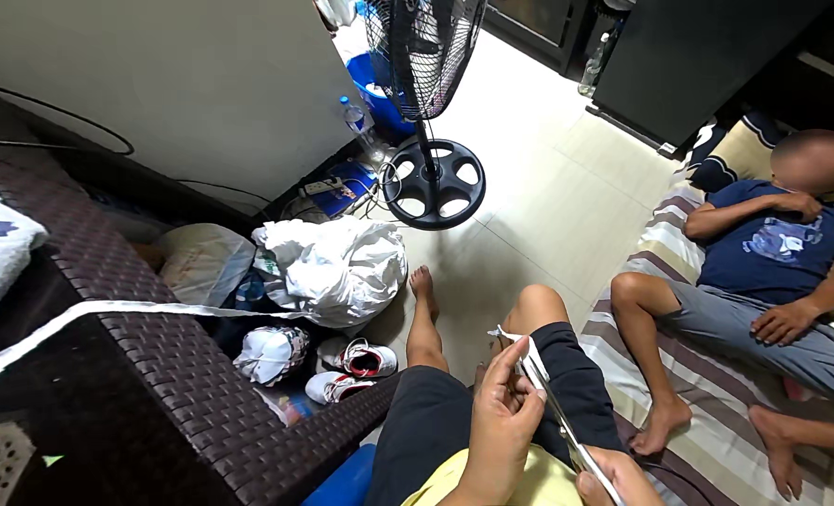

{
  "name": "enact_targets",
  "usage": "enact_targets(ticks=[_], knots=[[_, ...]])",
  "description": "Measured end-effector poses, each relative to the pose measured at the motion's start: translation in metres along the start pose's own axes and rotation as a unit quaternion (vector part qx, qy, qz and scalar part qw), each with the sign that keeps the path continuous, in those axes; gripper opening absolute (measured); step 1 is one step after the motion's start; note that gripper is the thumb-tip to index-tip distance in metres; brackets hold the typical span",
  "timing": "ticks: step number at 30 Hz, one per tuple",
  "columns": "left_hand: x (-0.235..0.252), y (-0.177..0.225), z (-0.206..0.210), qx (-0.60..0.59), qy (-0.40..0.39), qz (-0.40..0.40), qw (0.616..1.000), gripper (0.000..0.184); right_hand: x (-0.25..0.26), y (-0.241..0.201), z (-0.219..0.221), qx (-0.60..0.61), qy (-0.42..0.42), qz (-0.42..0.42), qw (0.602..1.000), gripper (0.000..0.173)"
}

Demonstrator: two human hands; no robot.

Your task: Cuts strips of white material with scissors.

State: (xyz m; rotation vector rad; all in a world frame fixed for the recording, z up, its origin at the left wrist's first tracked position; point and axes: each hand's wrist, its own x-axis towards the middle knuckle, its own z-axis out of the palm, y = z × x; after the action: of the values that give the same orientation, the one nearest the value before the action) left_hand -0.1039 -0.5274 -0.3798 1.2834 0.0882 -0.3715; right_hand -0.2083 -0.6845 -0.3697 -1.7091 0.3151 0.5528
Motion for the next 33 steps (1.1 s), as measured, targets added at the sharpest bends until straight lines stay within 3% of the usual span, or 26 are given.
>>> enact_targets(ticks=[11, 17, 22, 25, 33], knots=[[-0.002, -0.002, 0.003, -0.017, 0.001, -0.004, 1.0, 0.062, -0.002, -0.005, 0.003, 0.008, 0.018, 0.015, 1.0, 0.047], [0.0, 0.001, -0.001, -0.042, -0.032, -0.047, 0.998, 0.073, -0.004, -0.006, 0.003, -0.018, 0.026, 0.016, 0.999, 0.048], [0.012, 0.009, -0.011, -0.049, -0.007, -0.078, 0.996, 0.04, -0.011, -0.007, -0.001, -0.07, 0.012, 0.031, 0.997, 0.051], [0.016, 0.012, -0.013, -0.047, 0.004, -0.082, 0.996, 0.034, -0.014, -0.006, -0.004, -0.082, 0.009, 0.031, 0.996, 0.05], [0.012, 0.009, -0.01, -0.017, -0.005, -0.039, 0.999, 0.051, -0.012, -0.006, -0.003, -0.051, 0.005, 0.036, 0.998, 0.049]])
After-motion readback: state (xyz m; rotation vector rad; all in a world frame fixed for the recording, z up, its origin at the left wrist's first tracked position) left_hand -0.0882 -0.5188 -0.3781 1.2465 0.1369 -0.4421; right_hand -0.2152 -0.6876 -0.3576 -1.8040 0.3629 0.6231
